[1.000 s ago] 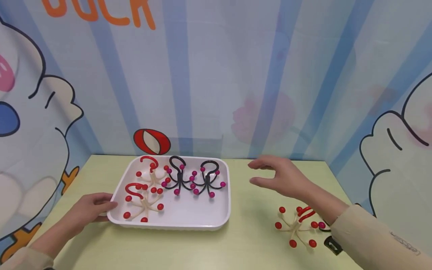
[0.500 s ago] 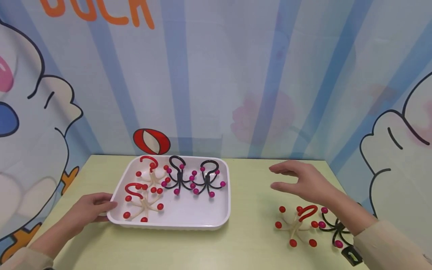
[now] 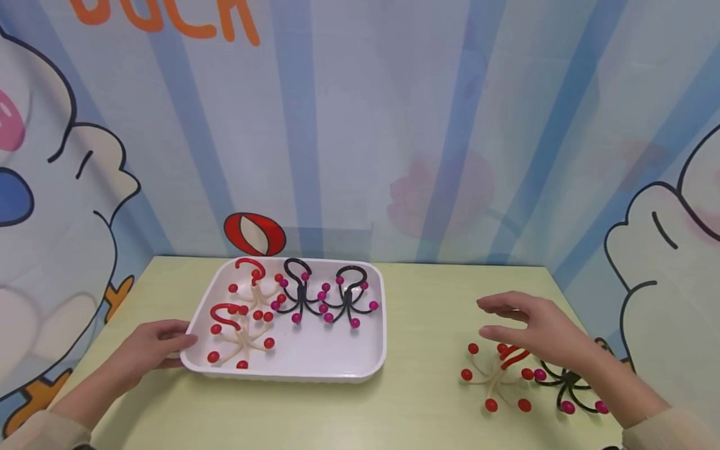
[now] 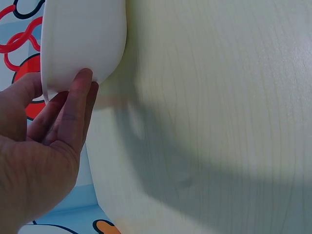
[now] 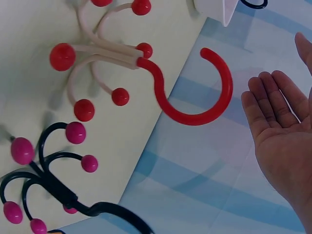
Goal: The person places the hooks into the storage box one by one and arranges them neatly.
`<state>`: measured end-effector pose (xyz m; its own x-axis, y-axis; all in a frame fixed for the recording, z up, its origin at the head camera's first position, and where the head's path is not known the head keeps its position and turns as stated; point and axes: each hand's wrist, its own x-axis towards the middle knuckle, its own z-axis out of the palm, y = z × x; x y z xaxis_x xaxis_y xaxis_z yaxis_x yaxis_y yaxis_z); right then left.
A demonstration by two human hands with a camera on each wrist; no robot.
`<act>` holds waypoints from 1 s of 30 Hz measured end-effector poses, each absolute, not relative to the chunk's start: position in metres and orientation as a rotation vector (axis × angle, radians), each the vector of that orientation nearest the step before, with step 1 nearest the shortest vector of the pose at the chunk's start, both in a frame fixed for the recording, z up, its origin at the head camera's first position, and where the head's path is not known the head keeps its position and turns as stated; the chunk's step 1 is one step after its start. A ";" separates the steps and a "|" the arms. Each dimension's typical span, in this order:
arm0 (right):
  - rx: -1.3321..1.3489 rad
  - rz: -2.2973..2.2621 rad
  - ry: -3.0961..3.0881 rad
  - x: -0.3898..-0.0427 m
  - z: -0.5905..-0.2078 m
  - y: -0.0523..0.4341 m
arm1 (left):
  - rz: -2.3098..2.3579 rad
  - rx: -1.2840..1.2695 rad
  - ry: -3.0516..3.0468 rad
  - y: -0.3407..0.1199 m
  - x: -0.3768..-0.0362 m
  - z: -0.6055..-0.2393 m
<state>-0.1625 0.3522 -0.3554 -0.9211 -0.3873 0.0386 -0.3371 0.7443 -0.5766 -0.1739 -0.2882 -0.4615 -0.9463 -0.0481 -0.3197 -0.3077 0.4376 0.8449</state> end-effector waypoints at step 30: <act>-0.385 -0.820 2.936 -0.138 -0.392 0.384 | 1.495 -0.329 2.442 -0.287 -0.173 -0.458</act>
